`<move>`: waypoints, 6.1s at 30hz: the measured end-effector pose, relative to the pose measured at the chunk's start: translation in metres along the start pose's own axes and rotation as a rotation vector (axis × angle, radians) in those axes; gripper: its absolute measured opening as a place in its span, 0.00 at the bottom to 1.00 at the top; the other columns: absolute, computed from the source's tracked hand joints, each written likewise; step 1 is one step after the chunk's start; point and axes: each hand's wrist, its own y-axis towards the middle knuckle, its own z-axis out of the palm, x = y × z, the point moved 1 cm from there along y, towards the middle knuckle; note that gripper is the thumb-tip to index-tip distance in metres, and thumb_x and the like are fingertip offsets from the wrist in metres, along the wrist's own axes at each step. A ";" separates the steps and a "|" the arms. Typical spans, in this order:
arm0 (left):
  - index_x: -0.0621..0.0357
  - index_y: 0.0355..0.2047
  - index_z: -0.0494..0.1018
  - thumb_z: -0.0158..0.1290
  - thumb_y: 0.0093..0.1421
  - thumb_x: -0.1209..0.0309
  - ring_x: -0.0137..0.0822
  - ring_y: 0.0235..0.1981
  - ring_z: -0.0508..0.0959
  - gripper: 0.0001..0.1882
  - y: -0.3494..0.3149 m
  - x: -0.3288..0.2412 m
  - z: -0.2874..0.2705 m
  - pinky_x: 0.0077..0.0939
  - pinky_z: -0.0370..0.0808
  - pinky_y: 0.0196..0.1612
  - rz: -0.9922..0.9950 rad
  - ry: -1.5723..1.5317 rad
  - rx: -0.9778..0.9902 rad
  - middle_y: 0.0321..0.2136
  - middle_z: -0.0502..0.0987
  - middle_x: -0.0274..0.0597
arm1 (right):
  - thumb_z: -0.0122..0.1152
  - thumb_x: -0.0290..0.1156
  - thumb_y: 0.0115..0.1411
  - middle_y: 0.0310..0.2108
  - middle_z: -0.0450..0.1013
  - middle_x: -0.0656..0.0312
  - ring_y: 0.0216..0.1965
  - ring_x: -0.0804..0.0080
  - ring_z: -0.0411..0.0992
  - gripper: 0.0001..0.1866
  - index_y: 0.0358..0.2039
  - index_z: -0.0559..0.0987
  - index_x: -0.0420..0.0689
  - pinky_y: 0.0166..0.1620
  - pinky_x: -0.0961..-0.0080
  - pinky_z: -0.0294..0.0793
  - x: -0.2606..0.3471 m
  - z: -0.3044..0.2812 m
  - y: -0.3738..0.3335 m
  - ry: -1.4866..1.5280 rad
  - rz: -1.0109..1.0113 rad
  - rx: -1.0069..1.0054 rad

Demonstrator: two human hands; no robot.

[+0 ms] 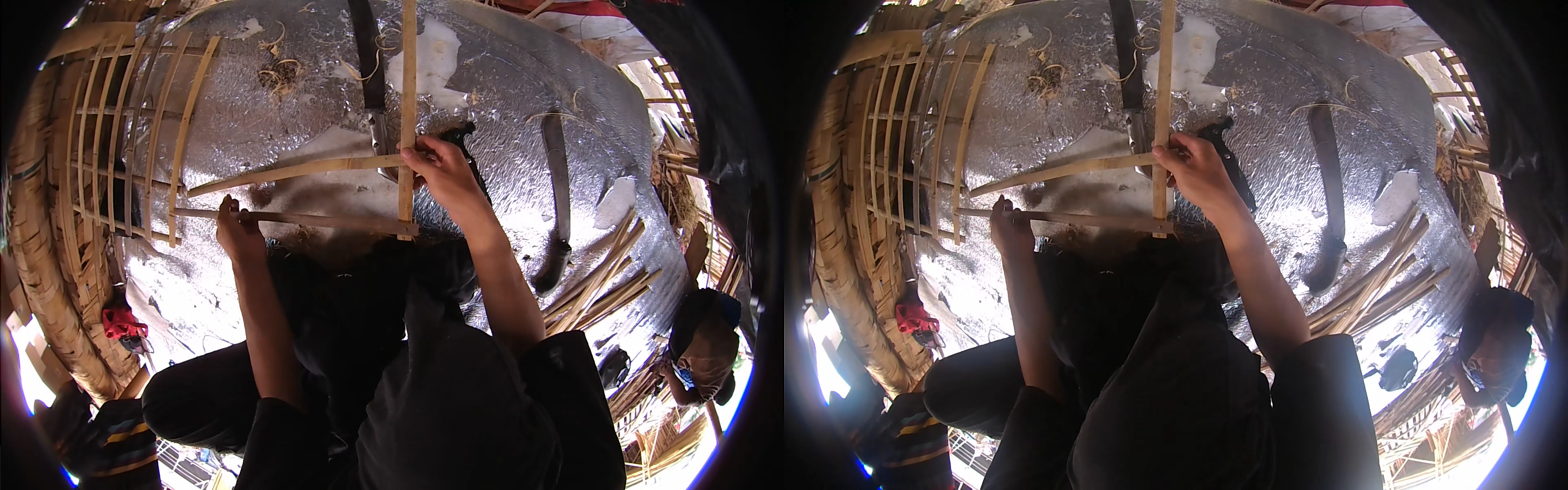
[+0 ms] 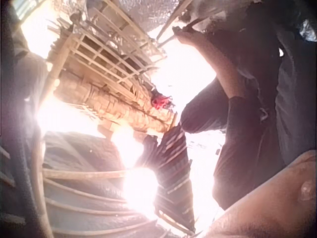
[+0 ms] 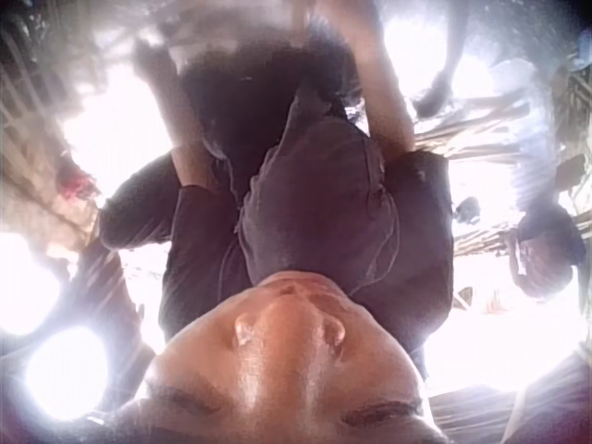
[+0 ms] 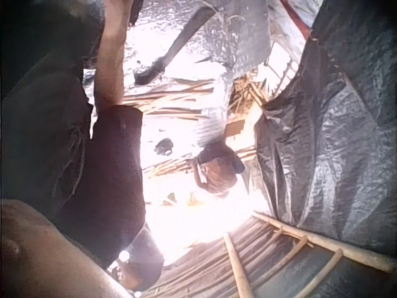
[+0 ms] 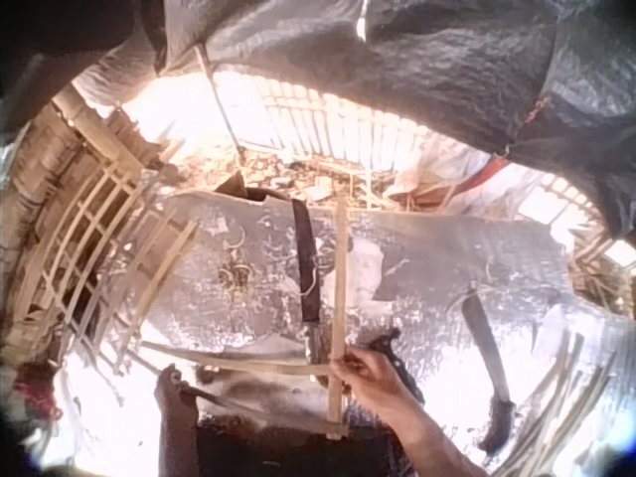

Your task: The person assembles a small wooden frame using thin bamboo strips and a hammer. They position the strips together and secure the joints by hammering in small fasteners.

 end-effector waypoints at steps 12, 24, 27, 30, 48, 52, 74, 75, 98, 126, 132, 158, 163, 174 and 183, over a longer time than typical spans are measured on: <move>0.57 0.62 0.67 0.50 0.70 0.64 0.36 0.48 0.72 0.22 -0.022 -0.017 0.023 0.37 0.70 0.53 -0.039 0.038 0.039 0.51 0.70 0.40 | 0.66 0.40 0.68 0.32 0.81 0.57 0.33 0.69 0.79 0.17 0.42 0.84 0.36 0.37 0.69 0.78 0.015 0.000 0.011 -0.106 -0.150 -0.200; 0.59 0.53 0.71 0.53 0.69 0.63 0.40 0.46 0.79 0.17 -0.007 0.004 -0.004 0.40 0.70 0.52 0.087 0.182 0.167 0.46 0.74 0.40 | 0.71 0.43 0.62 0.29 0.81 0.50 0.33 0.56 0.83 0.19 0.33 0.79 0.38 0.39 0.63 0.79 0.007 0.005 0.012 -0.500 -0.345 -0.375; 0.59 0.48 0.71 0.50 0.71 0.65 0.41 0.44 0.79 0.11 -0.028 -0.019 0.025 0.38 0.75 0.49 -0.008 -0.120 0.110 0.40 0.74 0.41 | 0.73 0.44 0.60 0.27 0.80 0.52 0.32 0.58 0.83 0.21 0.33 0.78 0.37 0.38 0.64 0.79 -0.004 -0.006 0.010 -0.435 -0.231 -0.299; 0.60 0.47 0.70 0.51 0.72 0.67 0.42 0.43 0.78 0.10 -0.013 -0.024 0.019 0.40 0.79 0.50 0.061 -0.185 0.197 0.40 0.74 0.41 | 0.74 0.45 0.60 0.26 0.79 0.53 0.29 0.62 0.82 0.22 0.32 0.77 0.37 0.36 0.65 0.79 -0.020 -0.011 -0.002 -0.439 -0.163 -0.176; 0.51 0.65 0.65 0.51 0.72 0.64 0.38 0.46 0.78 0.23 -0.037 -0.024 0.028 0.41 0.76 0.52 0.093 -0.066 0.157 0.48 0.75 0.41 | 0.66 0.33 0.68 0.27 0.79 0.58 0.26 0.73 0.78 0.11 0.34 0.78 0.39 0.30 0.76 0.77 0.014 -0.048 -0.028 0.373 -0.082 -0.078; 0.46 0.71 0.56 0.50 0.73 0.65 0.38 0.47 0.77 0.29 -0.049 -0.024 0.035 0.42 0.76 0.53 0.197 -0.194 0.412 0.51 0.74 0.42 | 0.67 0.35 0.67 0.29 0.79 0.61 0.28 0.75 0.78 0.12 0.35 0.78 0.40 0.31 0.77 0.75 0.010 -0.066 -0.042 0.174 -0.012 0.089; 0.62 0.55 0.73 0.58 0.69 0.60 0.36 0.44 0.79 0.21 -0.012 0.006 0.063 0.28 0.77 0.44 0.112 0.234 0.311 0.45 0.78 0.41 | 0.69 0.43 0.63 0.27 0.82 0.49 0.31 0.56 0.83 0.17 0.29 0.85 0.39 0.37 0.62 0.81 -0.112 -0.131 -0.235 -0.736 0.157 -0.474; 0.62 0.55 0.74 0.58 0.69 0.60 0.36 0.43 0.79 0.21 -0.014 0.003 0.064 0.27 0.77 0.44 0.101 0.243 0.301 0.45 0.78 0.41 | 0.68 0.38 0.65 0.27 0.82 0.51 0.30 0.58 0.84 0.13 0.31 0.85 0.40 0.34 0.64 0.82 -0.117 -0.151 -0.243 -0.765 0.023 -0.575; 0.62 0.56 0.74 0.57 0.68 0.61 0.40 0.41 0.81 0.22 -0.013 0.006 0.060 0.29 0.79 0.45 0.135 0.340 0.261 0.47 0.78 0.44 | 0.56 0.34 0.72 0.37 0.79 0.62 0.32 0.78 0.75 0.10 0.48 0.78 0.42 0.35 0.77 0.77 -0.110 -0.353 -0.303 0.070 -0.040 -1.104; 0.59 0.55 0.70 0.51 0.74 0.61 0.37 0.46 0.77 0.17 -0.077 -0.024 0.118 0.36 0.73 0.49 0.191 -0.082 0.502 0.46 0.78 0.41 | 0.66 0.38 0.67 0.42 0.80 0.56 0.37 0.68 0.82 0.17 0.49 0.77 0.40 0.37 0.78 0.78 0.022 0.041 -0.035 0.631 0.075 0.192; 0.64 0.65 0.65 0.52 0.73 0.59 0.43 0.55 0.77 0.27 -0.027 -0.038 0.103 0.39 0.73 0.57 0.163 0.123 0.397 0.57 0.73 0.48 | 0.62 0.38 0.69 0.41 0.80 0.56 0.35 0.69 0.81 0.17 0.52 0.75 0.40 0.36 0.75 0.76 0.000 -0.027 -0.041 0.482 0.021 -0.210; 0.66 0.58 0.68 0.64 0.62 0.65 0.41 0.46 0.82 0.29 -0.001 -0.041 0.128 0.35 0.79 0.42 0.136 0.627 0.176 0.49 0.78 0.51 | 0.68 0.33 0.61 0.30 0.82 0.52 0.33 0.58 0.84 0.09 0.37 0.81 0.42 0.38 0.66 0.82 -0.010 -0.007 -0.002 -0.360 -0.286 -0.340; 0.52 0.55 0.73 0.67 0.55 0.64 0.52 0.55 0.76 0.27 -0.033 -0.031 0.142 0.48 0.74 0.51 1.415 1.092 0.352 0.51 0.77 0.49 | 0.68 0.34 0.60 0.31 0.82 0.49 0.33 0.51 0.84 0.10 0.38 0.81 0.42 0.38 0.63 0.82 -0.010 -0.003 -0.007 -0.456 -0.404 -0.409; 0.44 0.39 0.83 0.66 0.58 0.56 0.46 0.48 0.78 0.12 -0.076 0.003 0.154 0.51 0.67 0.55 1.385 1.252 0.705 0.43 0.79 0.39 | 0.66 0.33 0.61 0.30 0.82 0.44 0.34 0.54 0.84 0.16 0.45 0.80 0.36 0.40 0.64 0.83 -0.027 -0.001 -0.003 -0.309 -0.184 -0.441; 0.48 0.30 0.83 0.68 0.57 0.61 0.43 0.36 0.80 0.08 -0.054 0.006 0.155 0.43 0.72 0.45 1.229 1.092 0.908 0.30 0.82 0.35 | 0.67 0.34 0.63 0.37 0.82 0.51 0.31 0.74 0.80 0.23 0.53 0.78 0.30 0.34 0.76 0.81 -0.018 -0.001 -0.002 0.139 0.024 -0.259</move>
